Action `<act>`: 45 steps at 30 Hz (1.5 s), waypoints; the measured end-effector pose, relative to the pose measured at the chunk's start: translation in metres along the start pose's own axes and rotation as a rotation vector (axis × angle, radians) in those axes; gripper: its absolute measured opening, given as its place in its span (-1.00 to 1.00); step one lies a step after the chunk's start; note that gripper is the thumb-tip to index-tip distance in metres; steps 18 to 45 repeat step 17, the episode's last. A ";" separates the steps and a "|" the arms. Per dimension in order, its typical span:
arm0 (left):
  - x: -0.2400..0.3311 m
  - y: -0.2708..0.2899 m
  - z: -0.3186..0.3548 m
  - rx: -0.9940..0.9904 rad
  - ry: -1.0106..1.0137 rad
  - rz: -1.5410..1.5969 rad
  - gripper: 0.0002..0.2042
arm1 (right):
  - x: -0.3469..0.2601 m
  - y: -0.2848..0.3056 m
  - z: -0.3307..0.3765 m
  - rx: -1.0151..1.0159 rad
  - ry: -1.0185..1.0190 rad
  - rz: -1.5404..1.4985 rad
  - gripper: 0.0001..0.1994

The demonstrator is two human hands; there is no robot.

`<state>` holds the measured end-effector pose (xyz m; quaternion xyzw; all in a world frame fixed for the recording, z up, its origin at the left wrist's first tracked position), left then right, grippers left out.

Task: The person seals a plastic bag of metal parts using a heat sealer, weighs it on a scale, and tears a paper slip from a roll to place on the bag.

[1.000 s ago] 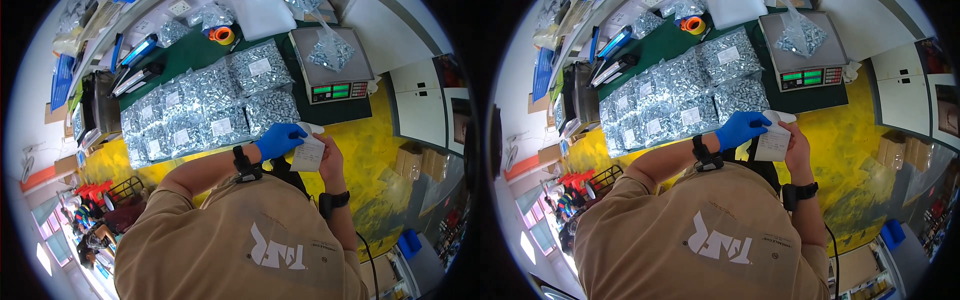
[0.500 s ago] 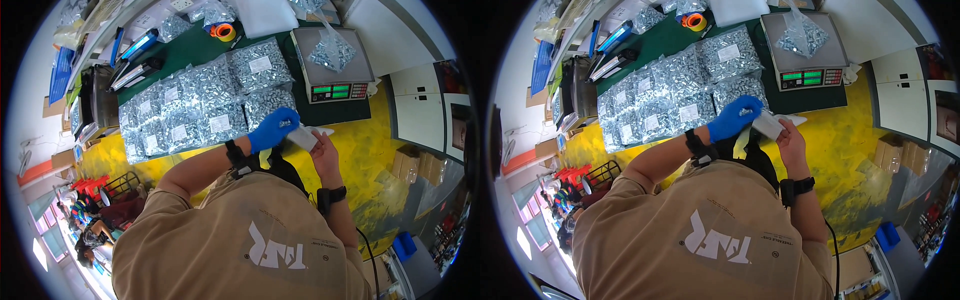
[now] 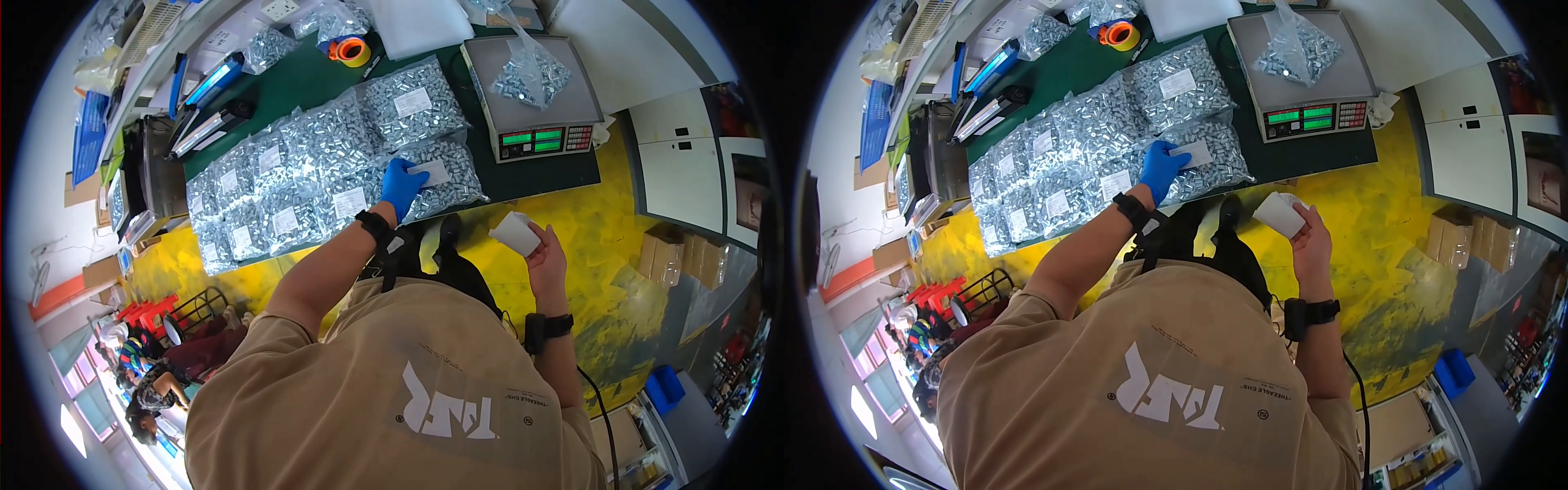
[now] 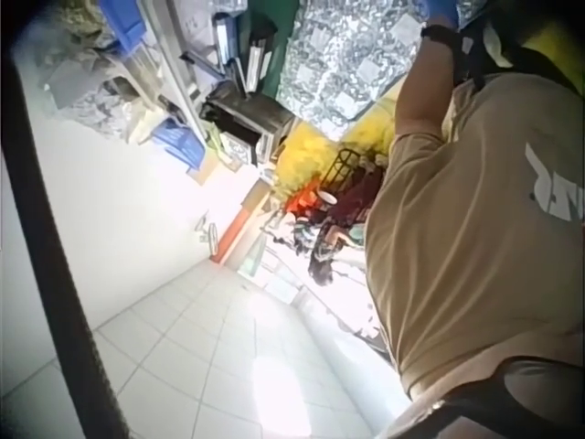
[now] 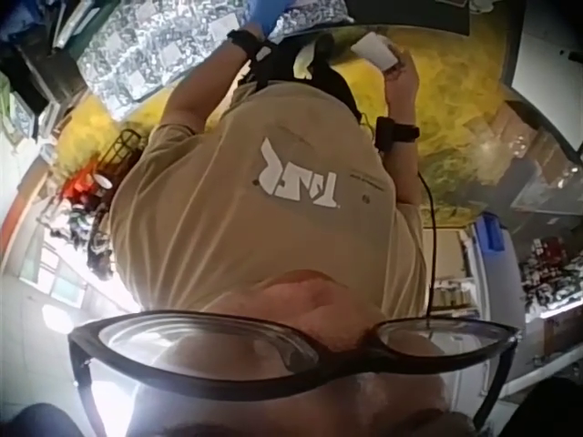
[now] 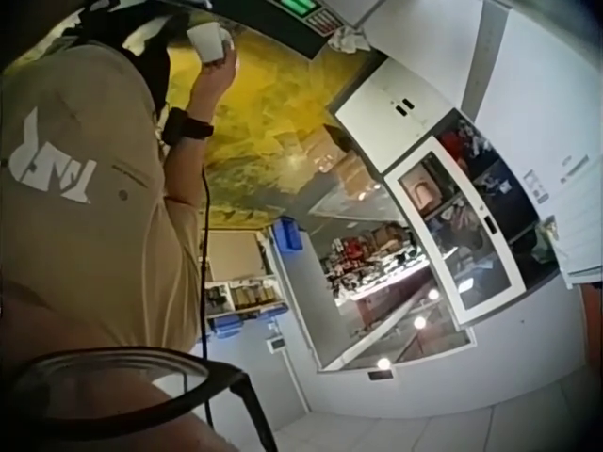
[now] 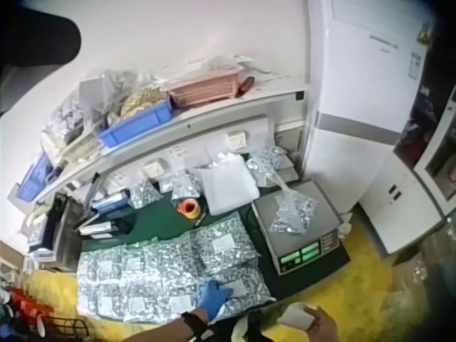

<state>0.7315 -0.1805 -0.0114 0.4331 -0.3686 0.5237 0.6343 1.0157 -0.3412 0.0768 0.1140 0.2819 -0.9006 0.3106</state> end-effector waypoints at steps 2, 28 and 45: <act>0.001 -0.005 -0.001 0.003 0.035 -0.033 -0.61 | 0.003 -0.004 0.004 0.019 0.020 0.040 -0.55; 0.010 0.027 0.019 -0.065 0.191 -0.623 -0.44 | 0.008 0.006 0.012 -0.006 0.065 0.080 -0.55; 0.010 0.027 0.019 -0.065 0.191 -0.623 -0.44 | 0.008 0.006 0.012 -0.006 0.065 0.080 -0.55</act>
Point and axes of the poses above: each hand's wrist, its own z-axis away from the middle knuckle, its own y-axis out of the back of the hand, x = y × z, the point moved 1 cm from there along -z, towards the middle knuckle, and after that the axes turned 12 degrees about -y, right-handed, at the moved point
